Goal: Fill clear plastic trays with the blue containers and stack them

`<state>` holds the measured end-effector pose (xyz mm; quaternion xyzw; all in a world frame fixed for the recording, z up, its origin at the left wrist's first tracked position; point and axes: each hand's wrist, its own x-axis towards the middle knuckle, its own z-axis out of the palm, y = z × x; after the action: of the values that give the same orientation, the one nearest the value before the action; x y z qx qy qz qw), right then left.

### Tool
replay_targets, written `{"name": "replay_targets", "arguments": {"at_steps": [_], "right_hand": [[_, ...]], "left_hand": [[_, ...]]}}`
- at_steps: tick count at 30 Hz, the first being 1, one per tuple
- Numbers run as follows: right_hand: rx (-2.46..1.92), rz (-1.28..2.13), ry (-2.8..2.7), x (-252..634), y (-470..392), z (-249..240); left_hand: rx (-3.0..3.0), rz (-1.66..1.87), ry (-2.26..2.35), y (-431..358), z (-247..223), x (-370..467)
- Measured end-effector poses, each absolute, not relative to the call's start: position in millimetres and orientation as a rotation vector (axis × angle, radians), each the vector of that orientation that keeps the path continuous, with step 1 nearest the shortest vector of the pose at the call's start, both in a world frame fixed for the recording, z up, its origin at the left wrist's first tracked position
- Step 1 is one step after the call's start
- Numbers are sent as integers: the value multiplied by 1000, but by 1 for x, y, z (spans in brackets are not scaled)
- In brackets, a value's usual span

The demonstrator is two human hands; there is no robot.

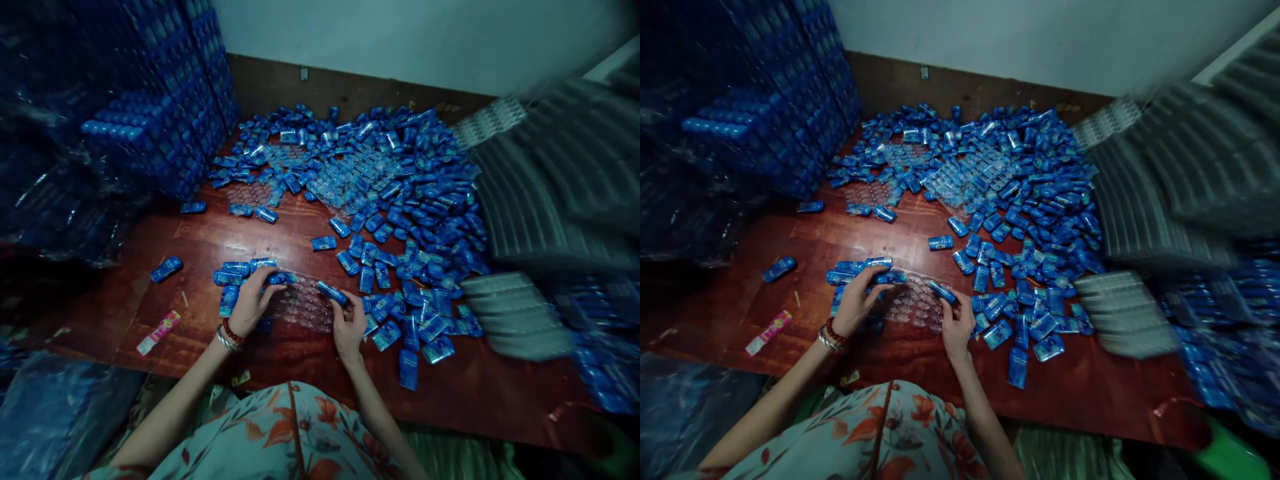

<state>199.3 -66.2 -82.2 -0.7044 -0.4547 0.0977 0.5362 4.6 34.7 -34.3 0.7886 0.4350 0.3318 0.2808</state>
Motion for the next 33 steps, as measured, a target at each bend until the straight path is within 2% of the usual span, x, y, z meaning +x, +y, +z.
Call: {"name": "replay_targets", "arguments": {"at_steps": [5,12,20,27,33], "right_hand": [[-1671,261,-1187,195,-62,-83],[-1628,134,-1510,199,-64,-91],[-1753,72,-1640,199,-64,-96],[-1733,75,-1665,197,-62,-96],[-1750,119,-1613,195,-61,-97]], "left_hand": [[2210,851,1062,34,-43,23],[2549,437,1078,42,-55,25],[2524,655,1142,36,-51,20],[2699,406,1100,32,-60,29],[2716,217,1106,38,-44,36]]}}
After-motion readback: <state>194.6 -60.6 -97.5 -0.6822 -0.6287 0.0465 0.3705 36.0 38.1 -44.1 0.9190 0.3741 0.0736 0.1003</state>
